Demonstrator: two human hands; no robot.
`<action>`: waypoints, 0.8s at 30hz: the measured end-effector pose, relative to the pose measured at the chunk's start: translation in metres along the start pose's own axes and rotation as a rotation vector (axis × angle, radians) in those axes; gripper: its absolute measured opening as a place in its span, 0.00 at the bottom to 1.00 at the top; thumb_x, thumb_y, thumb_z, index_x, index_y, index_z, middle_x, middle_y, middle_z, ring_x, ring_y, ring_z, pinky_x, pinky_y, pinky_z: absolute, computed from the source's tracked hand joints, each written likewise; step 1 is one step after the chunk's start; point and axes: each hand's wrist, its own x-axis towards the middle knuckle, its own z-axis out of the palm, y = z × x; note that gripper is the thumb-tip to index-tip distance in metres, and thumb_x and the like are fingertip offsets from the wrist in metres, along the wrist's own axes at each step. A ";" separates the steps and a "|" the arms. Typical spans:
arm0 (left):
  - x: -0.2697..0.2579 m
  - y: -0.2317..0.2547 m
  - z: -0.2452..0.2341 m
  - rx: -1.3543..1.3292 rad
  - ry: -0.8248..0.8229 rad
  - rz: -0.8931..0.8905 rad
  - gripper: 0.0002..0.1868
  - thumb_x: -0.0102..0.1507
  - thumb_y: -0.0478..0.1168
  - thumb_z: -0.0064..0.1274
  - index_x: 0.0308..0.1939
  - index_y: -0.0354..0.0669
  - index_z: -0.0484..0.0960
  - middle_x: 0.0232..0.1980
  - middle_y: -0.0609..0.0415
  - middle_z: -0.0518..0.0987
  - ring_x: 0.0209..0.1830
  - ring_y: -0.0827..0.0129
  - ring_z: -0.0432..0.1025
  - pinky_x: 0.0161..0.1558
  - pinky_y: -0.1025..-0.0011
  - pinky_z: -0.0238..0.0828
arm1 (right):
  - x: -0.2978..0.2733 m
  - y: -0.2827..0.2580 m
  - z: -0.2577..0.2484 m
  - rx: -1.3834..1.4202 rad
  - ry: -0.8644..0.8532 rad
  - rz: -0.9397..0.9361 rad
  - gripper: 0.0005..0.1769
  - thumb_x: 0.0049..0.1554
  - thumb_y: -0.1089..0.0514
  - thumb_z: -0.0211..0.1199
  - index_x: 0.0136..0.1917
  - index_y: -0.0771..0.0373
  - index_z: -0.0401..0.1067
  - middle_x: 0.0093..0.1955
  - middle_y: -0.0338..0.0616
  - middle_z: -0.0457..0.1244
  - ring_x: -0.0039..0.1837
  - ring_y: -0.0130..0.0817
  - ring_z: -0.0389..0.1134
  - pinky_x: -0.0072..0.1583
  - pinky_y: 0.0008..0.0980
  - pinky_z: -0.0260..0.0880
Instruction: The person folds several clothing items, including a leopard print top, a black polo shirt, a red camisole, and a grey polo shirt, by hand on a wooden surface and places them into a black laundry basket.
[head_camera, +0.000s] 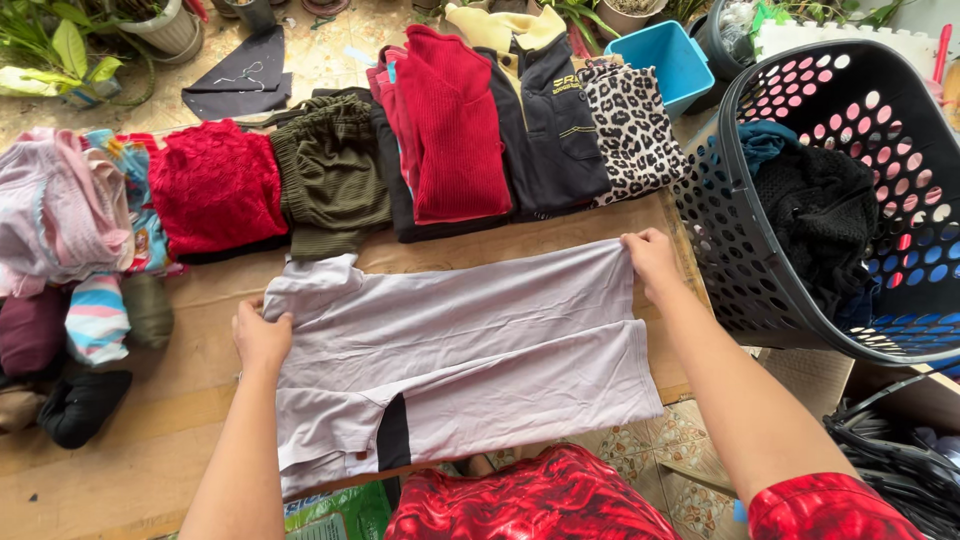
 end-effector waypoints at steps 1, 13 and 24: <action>-0.001 -0.004 0.001 -0.004 0.013 -0.014 0.30 0.58 0.46 0.65 0.61 0.39 0.75 0.60 0.35 0.74 0.61 0.42 0.68 0.61 0.52 0.65 | 0.004 0.001 -0.006 0.091 -0.026 0.072 0.13 0.60 0.52 0.67 0.50 0.65 0.73 0.43 0.40 0.64 0.43 0.30 0.62 0.44 0.34 0.64; -0.008 0.076 -0.056 -0.456 -0.175 -0.373 0.14 0.70 0.45 0.54 0.50 0.37 0.81 0.43 0.44 0.81 0.24 0.64 0.75 0.28 0.63 0.77 | 0.003 -0.046 -0.013 -0.316 -0.483 -0.030 0.23 0.45 0.51 0.79 0.49 0.61 0.74 0.44 0.39 0.68 0.47 0.29 0.65 0.50 0.32 0.65; -0.056 0.075 -0.151 -0.927 -0.374 -0.096 0.12 0.73 0.38 0.45 0.57 0.36 0.76 0.50 0.49 0.82 0.44 0.59 0.81 0.48 0.61 0.79 | -0.059 -0.073 -0.070 0.043 -0.504 -0.349 0.08 0.53 0.65 0.70 0.42 0.60 0.71 0.45 0.39 0.69 0.48 0.24 0.69 0.53 0.27 0.73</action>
